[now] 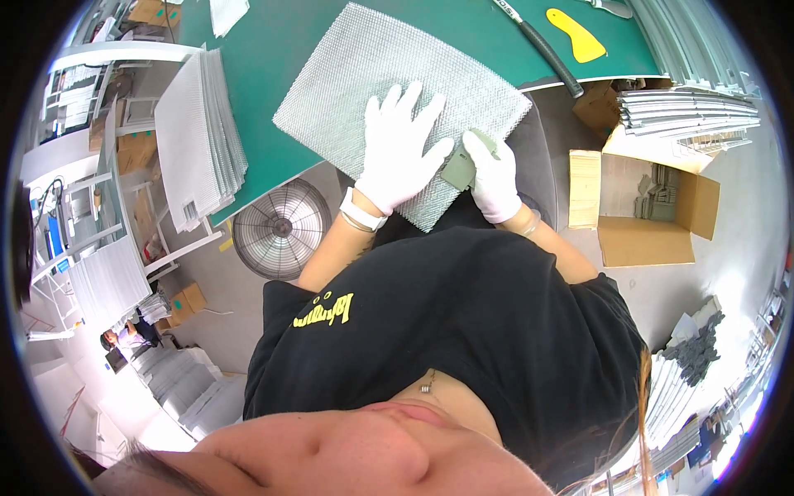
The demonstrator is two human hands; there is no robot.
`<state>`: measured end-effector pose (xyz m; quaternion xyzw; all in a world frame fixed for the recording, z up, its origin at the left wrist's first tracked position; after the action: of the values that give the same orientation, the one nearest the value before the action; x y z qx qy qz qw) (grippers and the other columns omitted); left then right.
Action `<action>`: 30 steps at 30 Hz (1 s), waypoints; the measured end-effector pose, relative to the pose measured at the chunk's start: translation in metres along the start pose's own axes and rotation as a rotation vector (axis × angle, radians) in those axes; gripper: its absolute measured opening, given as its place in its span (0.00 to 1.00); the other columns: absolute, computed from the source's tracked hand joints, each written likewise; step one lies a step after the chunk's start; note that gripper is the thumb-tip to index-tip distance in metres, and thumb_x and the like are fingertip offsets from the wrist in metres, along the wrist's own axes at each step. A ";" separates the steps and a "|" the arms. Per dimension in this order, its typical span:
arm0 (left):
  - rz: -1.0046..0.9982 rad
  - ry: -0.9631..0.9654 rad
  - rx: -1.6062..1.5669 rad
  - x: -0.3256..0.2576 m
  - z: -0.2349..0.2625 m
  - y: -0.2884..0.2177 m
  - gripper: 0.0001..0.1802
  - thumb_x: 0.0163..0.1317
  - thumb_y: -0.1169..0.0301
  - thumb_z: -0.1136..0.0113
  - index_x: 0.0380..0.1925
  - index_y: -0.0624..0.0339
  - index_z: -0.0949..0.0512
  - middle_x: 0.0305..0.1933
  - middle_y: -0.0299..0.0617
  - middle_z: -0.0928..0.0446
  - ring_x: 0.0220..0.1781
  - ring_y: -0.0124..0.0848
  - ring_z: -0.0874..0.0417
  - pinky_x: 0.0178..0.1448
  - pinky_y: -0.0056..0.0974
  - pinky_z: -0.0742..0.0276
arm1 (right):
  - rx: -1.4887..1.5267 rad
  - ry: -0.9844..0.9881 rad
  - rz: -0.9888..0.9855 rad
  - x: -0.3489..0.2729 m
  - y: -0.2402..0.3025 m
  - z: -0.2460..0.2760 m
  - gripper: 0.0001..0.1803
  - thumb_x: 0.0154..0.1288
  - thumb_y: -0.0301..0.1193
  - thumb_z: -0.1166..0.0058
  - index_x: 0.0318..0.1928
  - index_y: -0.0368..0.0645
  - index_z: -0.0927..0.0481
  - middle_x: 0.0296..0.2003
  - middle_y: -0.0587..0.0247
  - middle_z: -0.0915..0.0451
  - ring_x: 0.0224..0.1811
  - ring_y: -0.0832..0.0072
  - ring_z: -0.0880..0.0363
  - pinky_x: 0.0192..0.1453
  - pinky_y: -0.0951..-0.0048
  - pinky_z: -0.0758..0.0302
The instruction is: Assembling industrial mesh filters by attaching components and using tools like a rubber mallet and a power drill.
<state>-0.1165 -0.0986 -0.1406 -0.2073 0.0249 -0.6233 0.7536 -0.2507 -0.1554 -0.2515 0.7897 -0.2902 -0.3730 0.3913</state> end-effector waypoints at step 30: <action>-0.044 0.140 0.014 0.000 -0.002 -0.002 0.40 0.55 0.54 0.33 0.70 0.48 0.30 0.74 0.59 0.38 0.75 0.60 0.41 0.77 0.67 0.54 | 0.179 -0.155 0.002 0.007 -0.018 -0.005 0.13 0.78 0.39 0.50 0.35 0.47 0.23 0.28 0.75 0.27 0.29 0.86 0.30 0.35 0.77 0.30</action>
<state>-0.1192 -0.0995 -0.1417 -0.1584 0.0689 -0.6529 0.7375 -0.2391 -0.1490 -0.2673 0.7900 -0.3526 -0.4051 0.2958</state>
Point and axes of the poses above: each hand's wrist, its own x-axis towards the middle knuckle, its own z-axis out of the back of the hand, y = z × x, the point moved 8 cm from there along x, towards the middle knuckle
